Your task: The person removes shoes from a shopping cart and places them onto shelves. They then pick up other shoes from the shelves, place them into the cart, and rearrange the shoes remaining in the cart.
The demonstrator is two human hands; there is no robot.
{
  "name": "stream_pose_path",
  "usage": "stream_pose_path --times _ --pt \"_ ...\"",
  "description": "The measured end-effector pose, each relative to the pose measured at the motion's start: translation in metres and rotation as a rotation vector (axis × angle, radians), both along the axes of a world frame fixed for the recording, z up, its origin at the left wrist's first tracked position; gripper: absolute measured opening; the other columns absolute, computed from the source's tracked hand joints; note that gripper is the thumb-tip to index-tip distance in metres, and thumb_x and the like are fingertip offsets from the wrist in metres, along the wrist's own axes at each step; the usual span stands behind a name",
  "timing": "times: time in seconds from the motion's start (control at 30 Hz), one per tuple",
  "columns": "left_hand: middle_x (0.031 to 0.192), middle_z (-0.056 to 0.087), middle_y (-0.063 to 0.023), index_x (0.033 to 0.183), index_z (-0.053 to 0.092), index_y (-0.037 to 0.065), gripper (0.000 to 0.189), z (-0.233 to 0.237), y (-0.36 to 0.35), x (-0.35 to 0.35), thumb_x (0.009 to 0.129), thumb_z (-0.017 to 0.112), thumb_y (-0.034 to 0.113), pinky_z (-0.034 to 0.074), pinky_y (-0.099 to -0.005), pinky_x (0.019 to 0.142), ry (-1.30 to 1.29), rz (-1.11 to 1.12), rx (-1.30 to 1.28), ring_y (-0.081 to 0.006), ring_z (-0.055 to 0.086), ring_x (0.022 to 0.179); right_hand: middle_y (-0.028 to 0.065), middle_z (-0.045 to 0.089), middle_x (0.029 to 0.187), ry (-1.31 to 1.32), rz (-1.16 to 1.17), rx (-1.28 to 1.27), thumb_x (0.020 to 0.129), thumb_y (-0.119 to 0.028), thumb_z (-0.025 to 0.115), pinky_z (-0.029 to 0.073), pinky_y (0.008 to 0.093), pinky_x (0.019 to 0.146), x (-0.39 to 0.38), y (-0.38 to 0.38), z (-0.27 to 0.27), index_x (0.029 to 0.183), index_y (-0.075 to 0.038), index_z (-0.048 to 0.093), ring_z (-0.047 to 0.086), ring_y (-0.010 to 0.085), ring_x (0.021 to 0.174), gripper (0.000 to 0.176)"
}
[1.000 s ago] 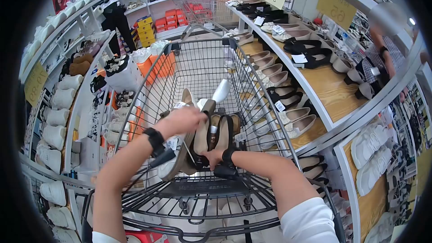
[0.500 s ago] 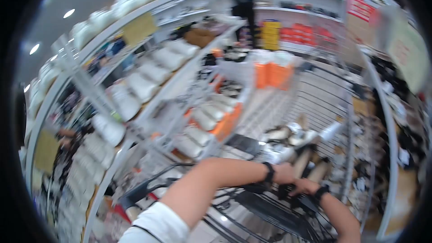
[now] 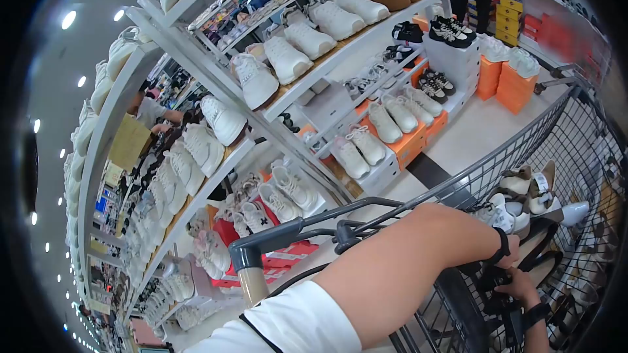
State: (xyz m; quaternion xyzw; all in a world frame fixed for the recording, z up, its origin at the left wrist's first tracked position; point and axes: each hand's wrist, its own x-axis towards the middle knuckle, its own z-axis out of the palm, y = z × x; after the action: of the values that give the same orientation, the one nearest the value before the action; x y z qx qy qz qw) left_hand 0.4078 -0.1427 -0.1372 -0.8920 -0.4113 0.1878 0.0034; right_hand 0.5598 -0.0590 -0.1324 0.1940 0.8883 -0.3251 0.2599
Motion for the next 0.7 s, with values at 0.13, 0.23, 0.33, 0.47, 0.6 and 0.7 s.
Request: stream_pose_path --times 0.13,0.23,0.33,0.47,0.6,0.7 --pt "0.089 0.065 -0.0036 0.091 0.067 0.017 0.020 0.022 0.028 0.019 0.077 0.056 0.026 0.049 -0.0353 0.067 0.138 0.263 -0.089 -0.0219 0.062 0.086 0.0153 0.063 0.096 0.002 0.005 0.027 0.054 -0.028 0.078 0.046 0.0358 0.082 -0.003 0.030 0.002 0.107 -0.006 0.057 0.060 0.0311 0.091 0.061" --pt "0.091 0.064 -0.0080 0.091 0.066 0.015 0.022 -0.046 0.083 -0.016 0.071 0.060 0.023 0.050 -0.0376 0.068 -0.143 0.002 0.040 -0.0266 0.062 0.085 0.0091 0.060 0.074 0.091 0.111 0.080 0.059 -0.028 0.077 0.046 0.0344 0.066 0.002 0.060 -0.006 0.097 -0.003 0.059 0.056 0.0272 0.068 0.049" --pt "0.086 0.065 -0.0109 0.086 0.064 0.010 0.023 -0.008 0.083 -0.025 0.064 0.065 0.017 0.051 -0.0392 0.069 -0.216 0.262 -0.166 -0.0291 0.062 0.082 0.0148 0.056 0.101 -0.107 -0.059 -0.105 0.064 -0.040 0.074 0.043 0.0341 0.080 -0.008 0.048 0.068 0.108 -0.001 0.053 0.053 0.0246 0.094 0.062" --pt "0.085 0.064 -0.0129 0.085 0.063 0.005 0.022 0.049 0.063 -0.030 0.067 0.060 0.018 0.051 -0.0394 0.065 -0.308 0.313 -0.142 -0.0302 0.062 0.080 0.0120 0.059 0.095 -0.118 -0.047 -0.224 0.066 -0.049 0.071 0.043 0.0311 0.076 0.002 0.077 0.085 0.101 -0.001 0.054 0.054 0.0186 0.088 0.062" --pt "0.084 0.065 -0.0095 0.081 0.066 0.007 0.017 0.037 0.071 -0.034 0.068 0.059 0.016 0.052 -0.0378 0.065 -0.145 0.134 -0.134 -0.0263 0.063 0.081 0.0144 0.057 0.095 -0.148 -0.087 -0.091 0.065 -0.071 0.057 0.043 0.0322 0.075 0.006 0.085 0.096 0.105 0.000 0.051 0.054 0.0216 0.089 0.081" --pt "0.080 0.065 -0.0077 0.075 0.065 0.008 0.012 0.049 0.070 -0.031 0.069 0.060 0.016 0.051 -0.0361 0.061 -0.063 0.044 -0.113 -0.0245 0.064 0.076 0.0239 0.059 0.098 -0.007 -0.221 0.032 0.072 -0.074 0.042 0.044 0.0373 0.077 0.001 0.079 0.096 0.100 0.010 0.055 0.058 0.0306 0.090 0.089"
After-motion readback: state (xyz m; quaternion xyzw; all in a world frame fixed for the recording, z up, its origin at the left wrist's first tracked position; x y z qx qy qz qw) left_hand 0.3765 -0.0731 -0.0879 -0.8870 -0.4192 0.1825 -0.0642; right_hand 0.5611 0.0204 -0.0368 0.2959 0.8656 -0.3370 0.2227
